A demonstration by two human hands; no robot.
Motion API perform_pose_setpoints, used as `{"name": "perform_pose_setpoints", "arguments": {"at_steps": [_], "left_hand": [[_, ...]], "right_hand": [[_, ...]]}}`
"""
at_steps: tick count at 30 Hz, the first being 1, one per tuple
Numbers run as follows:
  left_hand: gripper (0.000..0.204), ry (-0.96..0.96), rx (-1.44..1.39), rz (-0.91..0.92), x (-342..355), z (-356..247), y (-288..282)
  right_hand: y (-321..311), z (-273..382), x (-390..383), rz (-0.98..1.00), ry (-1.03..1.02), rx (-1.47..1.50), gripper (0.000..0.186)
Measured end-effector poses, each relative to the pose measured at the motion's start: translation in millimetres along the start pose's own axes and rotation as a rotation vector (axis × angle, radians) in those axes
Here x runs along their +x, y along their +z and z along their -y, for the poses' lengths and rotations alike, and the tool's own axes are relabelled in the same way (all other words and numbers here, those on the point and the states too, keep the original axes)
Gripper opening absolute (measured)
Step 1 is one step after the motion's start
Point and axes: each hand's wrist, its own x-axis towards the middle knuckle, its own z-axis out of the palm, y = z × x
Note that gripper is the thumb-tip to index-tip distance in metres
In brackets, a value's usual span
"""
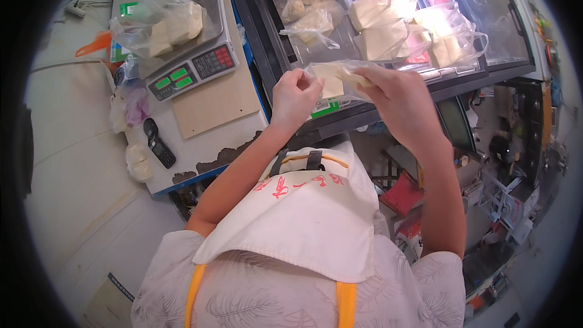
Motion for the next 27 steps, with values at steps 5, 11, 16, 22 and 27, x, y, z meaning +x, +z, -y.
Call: {"name": "perform_pose_setpoints", "arguments": {"at_steps": [5, 11, 16, 22, 27], "left_hand": [[0.018, -0.228, -0.707, 0.091, 4.1, 11.9, 7.4], [0.011, -0.266, -0.927, 0.183, -3.6, 21.9, 3.1], [0.014, -0.197, -0.742, 0.238, 12.4, 3.5, -11.3], [0.025, 0.059, -0.15, 0.295, 58.7, -11.1, -32.8], [0.02, 0.214, 0.084, 0.32, 73.1, -18.2, -37.8]], "right_hand": [[65.1, -48.6, 31.0, 0.097, -0.049, -0.205, 0.02], [112.2, -101.2, 43.6, 0.164, -0.002, -0.402, 0.014], [117.6, -136.6, 42.3, 0.159, 0.008, -0.448, 0.013], [123.5, -109.7, 16.8, 0.252, 0.062, -0.362, 0.013], [143.6, -91.4, 16.8, 0.237, 0.109, -0.152, 0.017]]}}
